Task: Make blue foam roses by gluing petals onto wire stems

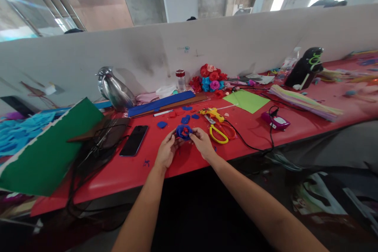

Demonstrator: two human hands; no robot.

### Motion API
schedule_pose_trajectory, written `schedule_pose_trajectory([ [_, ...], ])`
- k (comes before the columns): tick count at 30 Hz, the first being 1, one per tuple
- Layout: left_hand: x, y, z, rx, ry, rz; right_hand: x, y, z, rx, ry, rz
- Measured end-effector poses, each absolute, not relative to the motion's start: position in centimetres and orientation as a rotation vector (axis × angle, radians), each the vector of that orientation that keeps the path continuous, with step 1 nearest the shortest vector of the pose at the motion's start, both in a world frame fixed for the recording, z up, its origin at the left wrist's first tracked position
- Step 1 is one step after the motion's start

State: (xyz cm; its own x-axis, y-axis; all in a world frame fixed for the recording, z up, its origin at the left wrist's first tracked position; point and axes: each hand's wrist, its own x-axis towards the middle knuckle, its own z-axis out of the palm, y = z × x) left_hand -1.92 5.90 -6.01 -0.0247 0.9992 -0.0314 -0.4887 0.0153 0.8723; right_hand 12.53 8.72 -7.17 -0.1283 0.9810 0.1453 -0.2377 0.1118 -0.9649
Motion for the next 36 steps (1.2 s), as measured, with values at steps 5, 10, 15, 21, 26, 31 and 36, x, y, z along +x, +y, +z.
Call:
schedule_pose_trajectory([
  [5,-1.68,5.99,-6.15,0.892,0.949,1.433,12.49,8.74,-7.19,-0.858,-1.184,1.333],
  [10,-1.53,5.83,-5.98,0.946,1.048,1.48,12.13,8.74,-7.29,-0.846,-1.199,1.352],
  [15,-1.7,5.9,-6.1,0.964,1.082,1.503,12.0,8.73,-7.34,-0.843,-1.194,1.354],
  [21,-1.72,5.85,-6.15,0.972,1.095,1.507,12.17,8.47,-7.06,-0.847,-1.201,1.358],
  [26,-1.66,5.75,-6.05,0.983,1.101,1.496,12.11,8.41,-7.0,-0.852,-1.21,1.355],
  [31,-1.67,5.86,-6.16,0.994,1.107,1.506,12.06,8.52,-7.19,-0.843,-1.221,1.33],
  [36,-1.67,5.96,-6.38,1.013,1.116,1.508,12.14,8.42,-7.23,-0.841,-1.244,1.309],
])
